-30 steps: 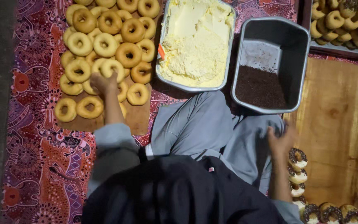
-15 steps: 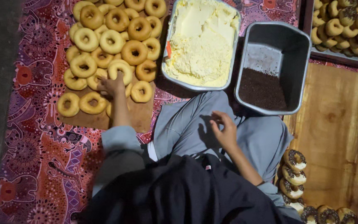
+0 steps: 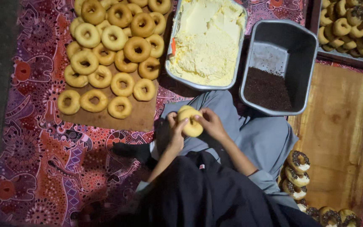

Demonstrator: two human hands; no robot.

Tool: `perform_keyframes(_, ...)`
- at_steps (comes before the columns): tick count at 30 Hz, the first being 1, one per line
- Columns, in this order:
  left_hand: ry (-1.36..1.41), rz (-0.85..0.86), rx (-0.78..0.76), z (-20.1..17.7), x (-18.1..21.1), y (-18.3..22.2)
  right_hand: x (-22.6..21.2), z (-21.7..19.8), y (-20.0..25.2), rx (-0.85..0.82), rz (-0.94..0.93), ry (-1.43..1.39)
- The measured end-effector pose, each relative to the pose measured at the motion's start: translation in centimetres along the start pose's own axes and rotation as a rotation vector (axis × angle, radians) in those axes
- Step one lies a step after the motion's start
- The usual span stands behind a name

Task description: The person picks up plain donuts, dips them into a white creamy mixture, then into a dark crumb mixture, and places them on a wooden board. The process is repeated for multiple donuts.

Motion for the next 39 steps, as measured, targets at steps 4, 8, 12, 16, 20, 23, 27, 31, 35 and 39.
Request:
perform_keyframes(4,0.185,0.048,0.012,-0.2,1.4,-0.6,-0.1,-0.5,-0.4,-0.036,0.019,-0.028)
perform_keyframes(8,0.235,0.062,0.158,0.2,1.9,-2.9,-2.3,-2.7,0.8,0.426,0.055,0.129)
perform_keyframes(12,0.104,0.131,0.083,1.7,2.5,-3.7,-8.3,-0.8,1.5,0.113,-0.403,0.165)
perform_keyframes(16,0.004,0.121,-0.021,3.2,2.2,-3.7,-9.0,-2.4,0.3,-0.038,-0.198,0.241)
perform_keyframes(20,0.259,-0.057,0.018,2.3,1.0,-4.8,-8.6,-5.0,-3.0,0.145,-0.174,0.356)
perform_keyframes(23,0.445,-0.078,0.047,0.8,0.8,-5.8,-8.9,-4.0,-4.5,0.127,-0.398,0.862)
perform_keyframes(27,0.474,0.011,0.042,-1.5,2.6,-7.4,-9.8,-1.4,-6.3,-0.076,-0.715,0.802)
perform_keyframes(31,0.566,-0.033,0.064,-2.3,3.0,-9.0,-11.8,-4.5,-14.1,0.02,-0.632,0.629)
perform_keyframes(35,0.605,-0.07,0.022,-1.3,3.3,-9.9,-13.7,-3.7,-15.0,0.042,-0.743,0.73)
perform_keyframes(39,0.6,-0.087,-0.037,0.3,3.7,-10.6,-13.5,0.6,-10.3,-0.38,-0.816,0.412)
Point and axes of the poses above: each hand's wrist, its own y-axis away from the middle knuckle, its own z-axis out of the palm, x = y × z, the point moved 6 cm from there along -y, towards the middle knuckle, and after that the axes turned 8 degrees about -z, right-handed, at the moved point
